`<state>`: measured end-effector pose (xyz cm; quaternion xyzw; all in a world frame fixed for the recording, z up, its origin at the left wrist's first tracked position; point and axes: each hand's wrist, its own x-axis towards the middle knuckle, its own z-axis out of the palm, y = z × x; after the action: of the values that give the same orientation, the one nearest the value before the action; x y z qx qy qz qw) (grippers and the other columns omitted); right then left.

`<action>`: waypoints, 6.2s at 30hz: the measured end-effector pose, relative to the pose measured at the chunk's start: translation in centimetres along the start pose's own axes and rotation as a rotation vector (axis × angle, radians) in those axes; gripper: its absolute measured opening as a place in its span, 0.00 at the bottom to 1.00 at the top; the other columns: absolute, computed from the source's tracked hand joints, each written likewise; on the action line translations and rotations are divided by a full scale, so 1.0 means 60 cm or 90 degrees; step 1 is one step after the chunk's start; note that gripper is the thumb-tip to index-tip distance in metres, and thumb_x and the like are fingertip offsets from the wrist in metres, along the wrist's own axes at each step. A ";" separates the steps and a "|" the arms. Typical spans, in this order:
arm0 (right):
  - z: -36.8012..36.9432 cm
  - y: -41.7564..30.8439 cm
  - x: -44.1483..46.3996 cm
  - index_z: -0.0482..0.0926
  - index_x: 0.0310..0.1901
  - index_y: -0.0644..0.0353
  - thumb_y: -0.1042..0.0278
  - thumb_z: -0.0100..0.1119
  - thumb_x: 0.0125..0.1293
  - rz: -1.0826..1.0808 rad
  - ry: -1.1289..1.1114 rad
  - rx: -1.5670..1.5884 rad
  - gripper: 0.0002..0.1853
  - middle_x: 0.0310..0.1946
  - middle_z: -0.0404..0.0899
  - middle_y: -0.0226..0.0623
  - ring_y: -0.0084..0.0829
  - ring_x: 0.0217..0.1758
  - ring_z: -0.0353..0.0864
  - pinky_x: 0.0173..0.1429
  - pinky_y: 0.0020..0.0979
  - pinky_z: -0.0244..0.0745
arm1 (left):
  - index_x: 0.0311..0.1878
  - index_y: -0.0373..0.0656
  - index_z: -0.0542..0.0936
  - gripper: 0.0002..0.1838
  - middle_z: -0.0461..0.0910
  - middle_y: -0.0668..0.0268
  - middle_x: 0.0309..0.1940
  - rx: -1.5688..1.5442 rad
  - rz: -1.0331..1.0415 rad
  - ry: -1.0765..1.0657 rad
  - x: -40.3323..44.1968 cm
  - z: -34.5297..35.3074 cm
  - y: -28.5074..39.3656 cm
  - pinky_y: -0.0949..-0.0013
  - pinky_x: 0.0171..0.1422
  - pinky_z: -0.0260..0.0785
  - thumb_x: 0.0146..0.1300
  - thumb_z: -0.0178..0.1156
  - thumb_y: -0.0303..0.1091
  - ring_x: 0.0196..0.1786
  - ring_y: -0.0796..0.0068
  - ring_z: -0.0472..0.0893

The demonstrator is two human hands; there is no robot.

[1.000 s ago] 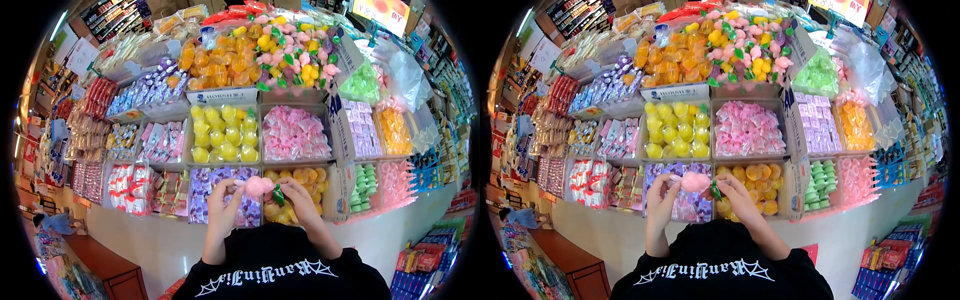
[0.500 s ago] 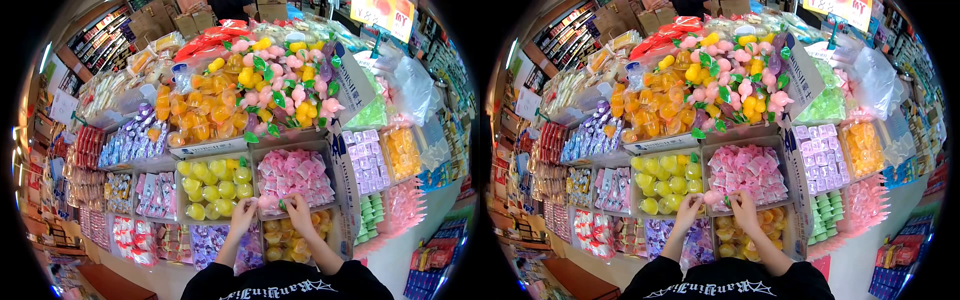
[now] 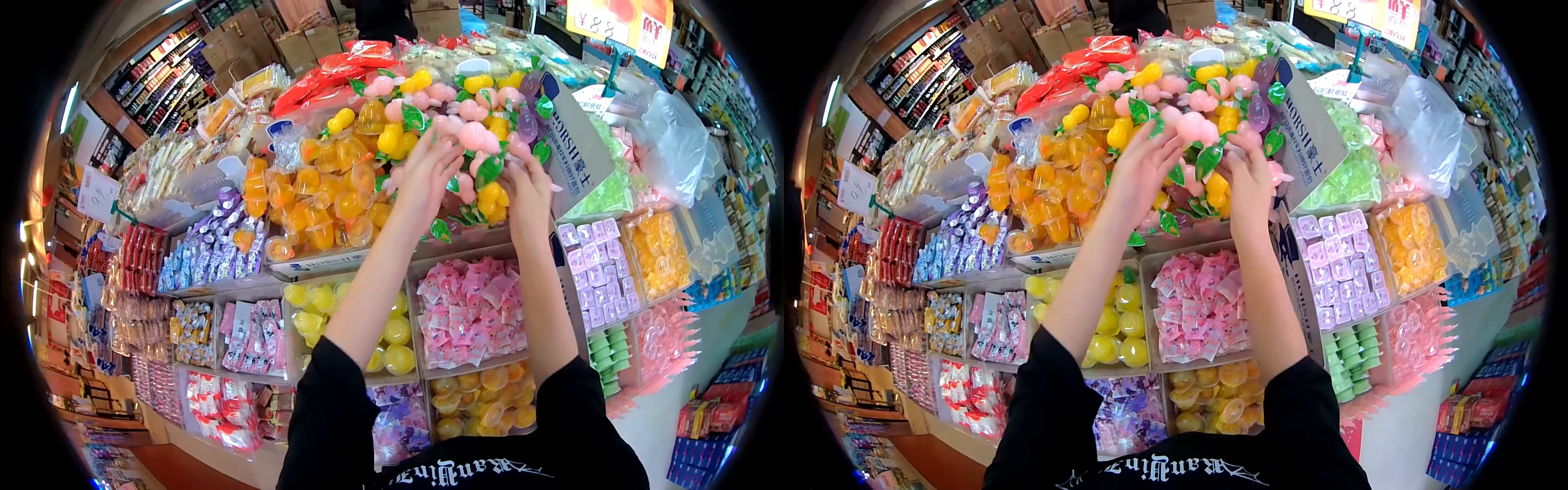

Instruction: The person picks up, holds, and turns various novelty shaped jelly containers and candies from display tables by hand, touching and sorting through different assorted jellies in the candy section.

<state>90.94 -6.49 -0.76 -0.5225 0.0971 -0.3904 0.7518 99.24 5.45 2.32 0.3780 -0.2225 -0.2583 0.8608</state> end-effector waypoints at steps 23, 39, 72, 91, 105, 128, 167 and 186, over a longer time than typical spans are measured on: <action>-0.029 -0.162 -0.138 0.70 0.53 0.63 0.64 0.46 0.64 0.149 -0.172 -0.073 0.18 0.47 0.76 0.40 0.31 0.51 0.76 0.53 0.28 0.68 | 0.68 0.41 0.56 0.30 0.62 0.60 0.64 0.285 -0.204 -0.067 -0.202 0.022 0.085 0.66 0.69 0.51 0.66 0.49 0.40 0.66 0.68 0.61; -0.073 -0.322 -0.375 0.74 0.46 0.63 0.66 0.46 0.67 0.160 -0.454 -0.122 0.12 0.37 0.78 0.34 0.22 0.40 0.74 0.48 0.24 0.68 | 0.63 0.41 0.66 0.26 0.67 0.58 0.60 0.769 -0.139 -0.174 -0.529 0.146 0.139 0.66 0.69 0.50 0.66 0.49 0.45 0.64 0.67 0.63; -0.468 -0.410 -0.915 0.70 0.53 0.61 0.63 0.51 0.65 0.365 -0.202 -0.542 0.17 0.41 0.77 0.41 0.30 0.43 0.76 0.49 0.29 0.69 | 0.61 0.42 0.68 0.23 0.70 0.71 0.21 0.568 -0.236 0.246 -1.018 0.125 0.014 0.79 0.35 0.64 0.61 0.53 0.25 0.29 0.86 0.71; -0.544 -0.570 -1.206 0.69 0.54 0.65 0.55 0.50 0.63 0.365 0.029 -0.667 0.23 0.43 0.76 0.54 0.47 0.49 0.76 0.53 0.37 0.70 | 0.54 0.40 0.73 0.16 0.71 0.72 0.17 0.578 -0.271 -0.104 -1.027 0.272 -0.114 0.78 0.29 0.63 0.63 0.52 0.26 0.23 0.85 0.71; -0.775 -0.809 -1.546 0.69 0.53 0.67 0.58 0.53 0.63 0.457 0.473 -0.697 0.23 0.36 0.77 0.46 0.35 0.39 0.78 0.46 0.33 0.72 | 0.66 0.39 0.58 0.29 0.63 0.48 0.62 0.469 -0.207 -0.578 -1.145 0.723 -0.415 0.63 0.69 0.51 0.60 0.46 0.20 0.66 0.59 0.62; -0.846 -0.848 -1.785 0.68 0.54 0.64 0.54 0.52 0.62 0.492 0.869 -0.628 0.24 0.42 0.76 0.51 0.46 0.48 0.76 0.52 0.38 0.69 | 0.62 0.37 0.63 0.25 0.67 0.54 0.59 0.420 -0.382 -1.133 -1.396 1.079 -0.711 0.63 0.66 0.57 0.60 0.52 0.26 0.62 0.62 0.67; -1.005 -1.156 -1.824 0.56 0.63 0.64 0.72 0.45 0.62 -0.709 1.235 -0.232 0.26 0.58 0.63 0.45 0.36 0.60 0.67 0.60 0.32 0.63 | 0.68 0.39 0.55 0.27 0.63 0.57 0.62 -0.237 -0.747 -1.666 -1.872 1.558 -0.729 0.66 0.66 0.55 0.68 0.43 0.37 0.64 0.69 0.65; -1.031 -1.181 -1.869 0.55 0.64 0.68 0.71 0.45 0.60 -0.619 1.033 -0.110 0.29 0.61 0.61 0.45 0.34 0.63 0.63 0.65 0.34 0.56 | 0.63 0.34 0.62 0.26 0.72 0.62 0.50 -0.146 -0.938 -1.452 -1.938 1.542 -0.721 0.73 0.58 0.62 0.66 0.46 0.39 0.53 0.77 0.71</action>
<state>-53.56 16.24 4.01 -0.1290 0.3900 -0.8960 0.1688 -55.47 2.00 4.32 -0.0864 -0.5297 -0.8366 -0.1097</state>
